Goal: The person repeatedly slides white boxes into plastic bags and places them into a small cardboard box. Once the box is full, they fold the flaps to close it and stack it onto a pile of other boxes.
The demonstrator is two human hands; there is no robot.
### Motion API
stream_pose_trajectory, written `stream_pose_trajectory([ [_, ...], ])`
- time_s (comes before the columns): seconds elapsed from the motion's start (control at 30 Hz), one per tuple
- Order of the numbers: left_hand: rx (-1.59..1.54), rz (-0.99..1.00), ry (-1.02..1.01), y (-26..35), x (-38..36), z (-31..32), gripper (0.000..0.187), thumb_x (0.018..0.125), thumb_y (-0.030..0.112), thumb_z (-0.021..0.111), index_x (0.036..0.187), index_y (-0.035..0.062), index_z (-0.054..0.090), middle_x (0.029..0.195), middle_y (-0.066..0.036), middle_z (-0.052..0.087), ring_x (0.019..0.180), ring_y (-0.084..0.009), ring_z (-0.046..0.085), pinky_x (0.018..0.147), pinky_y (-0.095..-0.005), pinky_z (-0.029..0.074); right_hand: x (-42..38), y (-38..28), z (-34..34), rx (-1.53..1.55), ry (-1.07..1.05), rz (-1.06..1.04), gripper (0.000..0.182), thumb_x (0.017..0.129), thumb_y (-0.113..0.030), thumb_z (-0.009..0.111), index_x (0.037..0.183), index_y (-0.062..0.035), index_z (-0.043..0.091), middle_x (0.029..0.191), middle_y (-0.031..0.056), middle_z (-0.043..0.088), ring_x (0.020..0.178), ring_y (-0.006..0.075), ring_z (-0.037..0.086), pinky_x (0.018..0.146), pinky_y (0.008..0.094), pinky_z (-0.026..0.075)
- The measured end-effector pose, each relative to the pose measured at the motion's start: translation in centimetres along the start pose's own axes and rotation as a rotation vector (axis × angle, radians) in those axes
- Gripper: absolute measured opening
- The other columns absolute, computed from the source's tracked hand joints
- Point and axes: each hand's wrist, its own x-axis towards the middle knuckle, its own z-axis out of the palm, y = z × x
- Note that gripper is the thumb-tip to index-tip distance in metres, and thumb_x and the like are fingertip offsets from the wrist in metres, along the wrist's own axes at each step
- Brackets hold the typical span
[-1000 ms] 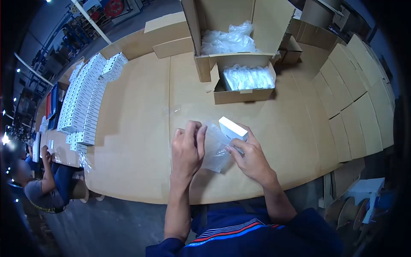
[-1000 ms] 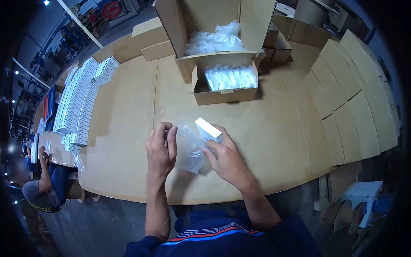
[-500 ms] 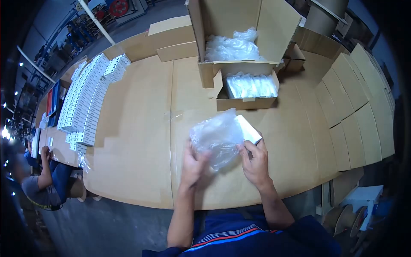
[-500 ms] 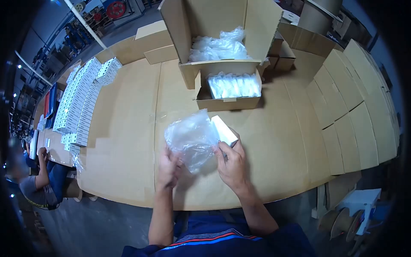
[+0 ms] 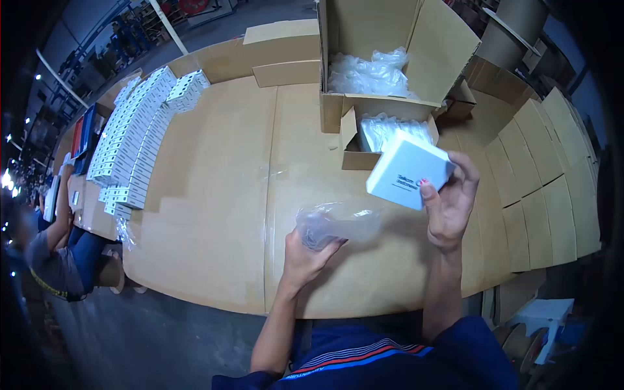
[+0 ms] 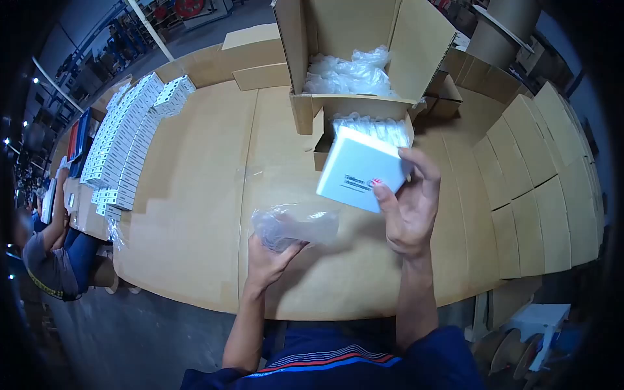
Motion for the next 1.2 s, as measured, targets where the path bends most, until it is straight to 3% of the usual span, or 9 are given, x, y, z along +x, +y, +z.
stream_pose_trajectory([
  [0.1,-0.008,0.001,0.032,-0.5,0.0,0.4,0.04,0.08,0.009,0.089,0.112,-0.0018,0.068,0.099,-0.012,0.077,0.093,-0.0187,0.075,0.084,-0.033,0.059,2.2,-0.4,1.1,0.171,-0.242,-0.082,0.049,0.093,0.01,0.066,0.137,-0.0034,0.051,0.12,0.0107,0.054,0.101,0.0168,0.057,0.089,0.0304,0.049],
  [0.27,0.018,0.03,0.037,0.1,0.4,0.2,0.042,0.081,0.011,0.088,0.115,-0.0015,0.067,0.101,-0.014,0.078,0.094,-0.0202,0.076,0.084,-0.0341,0.059,4.7,-1.5,2.8,-0.093,-0.497,-0.096,0.035,0.069,0.019,0.067,0.093,-0.0042,0.075,0.096,0.0104,0.058,0.086,0.0216,0.059,0.074,0.0312,0.049],
  [0.37,0.044,0.011,0.063,0.2,0.6,0.2,0.045,0.081,0.011,0.088,0.118,-0.0018,0.066,0.103,-0.015,0.078,0.096,-0.0206,0.076,0.085,-0.0343,0.059,4.5,-0.5,2.9,-0.088,-0.56,-0.027,0.033,0.07,0.016,0.069,0.095,-0.0037,0.075,0.096,0.01,0.057,0.085,0.0214,0.058,0.073,0.0312,0.048],
  [0.8,-0.211,-0.066,0.008,-0.1,1.0,-0.3,0.063,0.079,0.006,0.09,0.132,-0.0027,0.058,0.12,-0.01,0.071,0.109,-0.0184,0.068,0.095,-0.0327,0.055,1.3,1.8,4.7,0.096,-0.583,0.439,0.029,0.106,-0.017,0.056,0.123,-0.0008,0.073,0.112,0.0116,0.072,0.106,0.0205,0.067,0.097,0.0331,0.051],
  [0.83,-0.248,-0.067,-0.007,-0.5,0.8,-0.5,0.065,0.078,0.006,0.09,0.133,-0.0029,0.057,0.121,-0.01,0.07,0.11,-0.0187,0.067,0.096,-0.0328,0.054,0.8,2.1,4.6,0.111,-0.572,0.463,0.029,0.107,-0.017,0.056,0.123,-0.0008,0.073,0.113,0.0116,0.073,0.108,0.0206,0.067,0.098,0.0329,0.051],
  [0.9,-0.42,-0.087,-0.026,-1.6,0.3,-0.7,0.048,0.096,0.017,0.075,0.135,-0.0035,0.056,0.122,-0.01,0.068,0.109,-0.0173,0.066,0.094,-0.0319,0.054,0.0,2.7,4.5,0.14,-0.547,0.508,0.029,0.107,-0.018,0.055,0.122,-0.0009,0.073,0.114,0.0117,0.073,0.111,0.0208,0.066,0.101,0.0325,0.05],
  [1.0,-0.631,-0.23,0.008,-3.2,-0.4,-0.4,0.04,0.112,0.027,0.05,0.137,-0.0033,0.055,0.122,-0.009,0.067,0.105,-0.0144,0.065,0.09,-0.0304,0.055,-1.3,3.2,3.7,0.257,-0.544,0.564,0.036,0.105,-0.014,0.059,0.14,-0.0028,0.061,0.132,0.0114,0.066,0.123,0.0199,0.061,0.106,0.0329,0.048],
  [1.07,-0.628,-0.215,0.069,-3.9,-0.8,0.1,0.039,0.111,0.027,0.052,0.137,-0.0032,0.055,0.121,-0.009,0.068,0.104,-0.0141,0.065,0.089,-0.0303,0.055,-2.8,3.6,3.8,0.344,-0.437,0.605,0.056,0.1,-0.009,0.068,0.152,-0.0042,0.046,0.137,0.0133,0.059,0.128,0.0192,0.056,0.108,0.0333,0.048],
  [1.2,-0.606,-0.162,0.114,-4.5,-1.0,0.5,0.04,0.111,0.029,0.052,0.136,-0.0018,0.054,0.123,-0.011,0.067,0.107,-0.0173,0.066,0.09,-0.034,0.057,-6.4,4.1,4.0,0.438,-0.129,0.832,0.049,0.093,-0.004,0.075,0.137,-0.0003,0.054,0.122,0.0112,0.068,0.113,0.0152,0.065,0.1,0.0292,0.052],
])
